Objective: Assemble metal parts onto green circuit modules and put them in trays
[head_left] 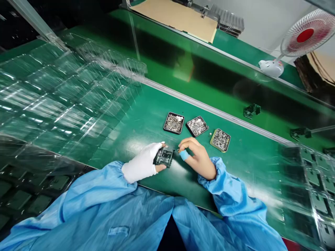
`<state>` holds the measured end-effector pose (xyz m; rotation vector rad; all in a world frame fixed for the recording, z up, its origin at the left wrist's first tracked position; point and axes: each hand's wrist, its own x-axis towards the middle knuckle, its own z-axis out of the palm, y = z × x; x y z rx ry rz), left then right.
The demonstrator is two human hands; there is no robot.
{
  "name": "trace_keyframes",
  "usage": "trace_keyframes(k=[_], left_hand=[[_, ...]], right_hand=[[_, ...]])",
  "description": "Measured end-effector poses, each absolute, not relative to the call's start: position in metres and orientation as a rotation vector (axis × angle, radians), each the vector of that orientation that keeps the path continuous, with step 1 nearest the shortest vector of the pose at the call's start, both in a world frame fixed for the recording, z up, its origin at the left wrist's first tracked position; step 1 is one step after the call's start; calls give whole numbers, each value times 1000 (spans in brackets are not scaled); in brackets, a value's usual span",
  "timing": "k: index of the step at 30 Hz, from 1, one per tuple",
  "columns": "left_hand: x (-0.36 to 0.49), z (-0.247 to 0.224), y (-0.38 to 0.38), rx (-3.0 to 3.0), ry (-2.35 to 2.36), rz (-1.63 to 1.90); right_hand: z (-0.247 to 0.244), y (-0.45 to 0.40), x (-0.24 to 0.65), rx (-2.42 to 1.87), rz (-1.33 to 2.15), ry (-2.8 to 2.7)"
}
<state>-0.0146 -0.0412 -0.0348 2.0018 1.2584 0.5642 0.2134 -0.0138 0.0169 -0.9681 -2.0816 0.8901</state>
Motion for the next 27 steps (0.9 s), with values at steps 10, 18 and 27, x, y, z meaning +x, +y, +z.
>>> trace_keyframes(k=[10,18,27], left_hand=[[8,-26,-49,2028,1230,829],[9,-21,-51,2058,1302,793],[8,-18,-48,2246,1312,730]], right_hand=[[3,-27,196,-861,647,-2235],[3,-29,196,-908,655,-2258],[-1,-28,196,-1001,703,-2263]])
